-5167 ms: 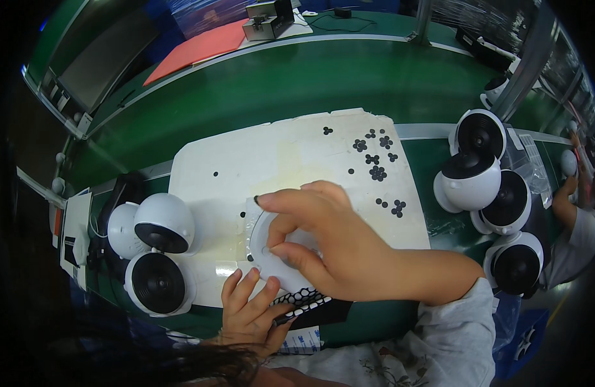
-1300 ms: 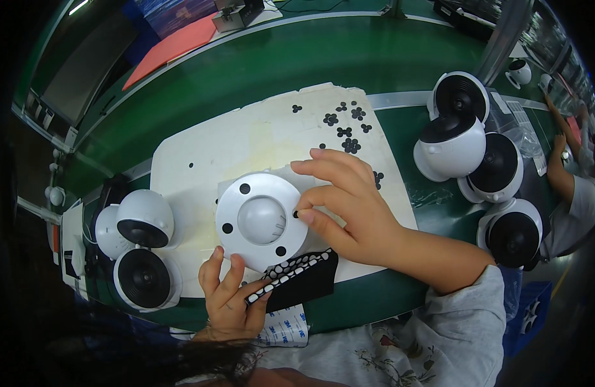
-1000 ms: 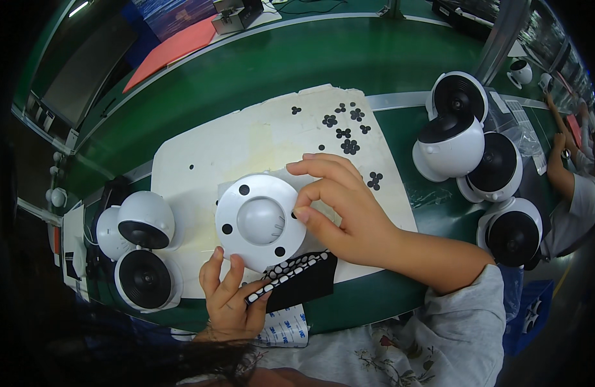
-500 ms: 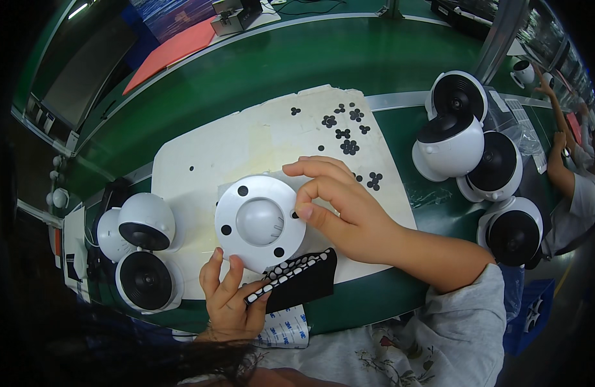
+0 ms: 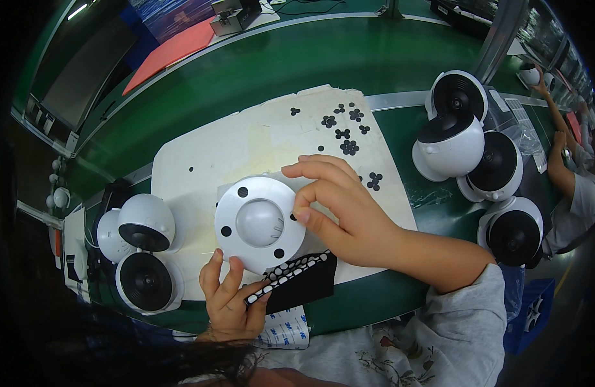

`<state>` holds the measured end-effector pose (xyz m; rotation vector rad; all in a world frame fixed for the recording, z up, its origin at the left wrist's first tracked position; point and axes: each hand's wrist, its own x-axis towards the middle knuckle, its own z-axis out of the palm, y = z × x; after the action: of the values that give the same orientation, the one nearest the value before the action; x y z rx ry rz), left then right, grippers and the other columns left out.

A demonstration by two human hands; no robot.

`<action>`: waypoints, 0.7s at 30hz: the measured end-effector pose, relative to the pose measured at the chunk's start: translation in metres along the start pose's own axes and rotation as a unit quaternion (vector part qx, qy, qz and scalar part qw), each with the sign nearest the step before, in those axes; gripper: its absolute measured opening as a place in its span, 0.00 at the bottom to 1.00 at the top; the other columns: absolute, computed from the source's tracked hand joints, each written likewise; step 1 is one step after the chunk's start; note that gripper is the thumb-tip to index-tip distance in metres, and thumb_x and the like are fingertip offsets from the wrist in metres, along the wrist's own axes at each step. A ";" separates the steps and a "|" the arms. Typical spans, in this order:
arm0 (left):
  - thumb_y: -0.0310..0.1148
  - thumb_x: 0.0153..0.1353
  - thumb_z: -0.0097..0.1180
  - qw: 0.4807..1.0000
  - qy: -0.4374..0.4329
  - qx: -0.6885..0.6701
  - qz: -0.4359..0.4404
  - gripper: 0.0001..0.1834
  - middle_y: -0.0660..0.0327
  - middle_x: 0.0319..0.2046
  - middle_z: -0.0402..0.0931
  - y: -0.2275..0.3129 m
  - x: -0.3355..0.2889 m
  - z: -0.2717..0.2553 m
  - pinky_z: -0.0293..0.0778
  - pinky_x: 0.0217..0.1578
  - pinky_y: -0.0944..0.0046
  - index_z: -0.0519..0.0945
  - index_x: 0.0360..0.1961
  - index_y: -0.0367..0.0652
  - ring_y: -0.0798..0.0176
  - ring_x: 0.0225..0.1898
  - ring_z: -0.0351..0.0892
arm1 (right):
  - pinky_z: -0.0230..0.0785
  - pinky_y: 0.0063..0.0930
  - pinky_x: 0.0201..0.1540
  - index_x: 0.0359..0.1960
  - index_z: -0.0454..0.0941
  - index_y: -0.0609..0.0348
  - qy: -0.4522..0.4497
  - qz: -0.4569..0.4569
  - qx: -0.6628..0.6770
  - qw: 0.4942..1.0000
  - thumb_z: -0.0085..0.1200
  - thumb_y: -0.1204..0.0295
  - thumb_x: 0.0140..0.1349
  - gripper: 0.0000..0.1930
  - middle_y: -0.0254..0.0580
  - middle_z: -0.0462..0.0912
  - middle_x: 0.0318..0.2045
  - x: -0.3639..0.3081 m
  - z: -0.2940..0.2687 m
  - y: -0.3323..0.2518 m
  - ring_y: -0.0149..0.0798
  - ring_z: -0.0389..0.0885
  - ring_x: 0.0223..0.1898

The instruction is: The person assembles white dome security cameras by hand. They pick up a camera base, peel small black circular stickers from a sheet, and place them into the holes on the base. The person repeats this process for multiple units, moving the finished cameras to the right side of the table.

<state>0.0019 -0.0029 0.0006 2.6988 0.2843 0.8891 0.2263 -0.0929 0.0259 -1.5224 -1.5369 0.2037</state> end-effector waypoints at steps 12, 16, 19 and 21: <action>0.29 0.38 0.58 1.000 0.000 -0.016 -0.003 0.13 0.57 0.52 0.68 0.000 0.001 0.001 0.55 0.48 0.52 0.81 0.30 0.43 0.48 0.56 0.60 | 0.63 0.26 0.42 0.39 0.74 0.56 0.037 0.145 0.199 0.969 0.54 0.67 0.54 0.12 0.38 0.76 0.36 -0.005 0.002 0.004 0.36 0.72 0.41; 0.29 0.39 0.59 0.999 0.002 -0.032 -0.007 0.12 0.56 0.51 0.69 0.001 0.000 -0.004 0.54 0.48 0.52 0.80 0.30 0.43 0.48 0.56 0.60 | 0.67 0.19 0.36 0.40 0.74 0.61 -0.079 0.307 0.441 0.840 0.52 0.67 0.56 0.12 0.36 0.77 0.32 0.011 0.007 0.012 0.27 0.75 0.34; 0.28 0.39 0.59 0.996 -0.004 -0.090 0.012 0.13 0.55 0.50 0.69 -0.001 0.003 -0.007 0.59 0.46 0.52 0.78 0.30 0.41 0.48 0.54 0.63 | 0.69 0.21 0.35 0.38 0.74 0.61 0.022 0.274 0.475 0.836 0.47 0.66 0.58 0.12 0.36 0.78 0.31 0.033 -0.010 0.043 0.27 0.76 0.32; 0.26 0.37 0.60 0.986 -0.041 -0.153 0.042 0.13 0.54 0.50 0.69 -0.007 0.005 -0.010 0.61 0.46 0.52 0.79 0.30 0.41 0.47 0.53 0.64 | 0.69 0.24 0.37 0.38 0.74 0.63 0.074 0.254 0.438 0.859 0.47 0.67 0.58 0.13 0.37 0.78 0.34 0.065 -0.029 0.062 0.29 0.76 0.34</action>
<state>-0.0004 0.0069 0.0091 2.4666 0.0129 0.7712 0.3026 -0.0381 0.0310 -1.1017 -0.6894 0.9320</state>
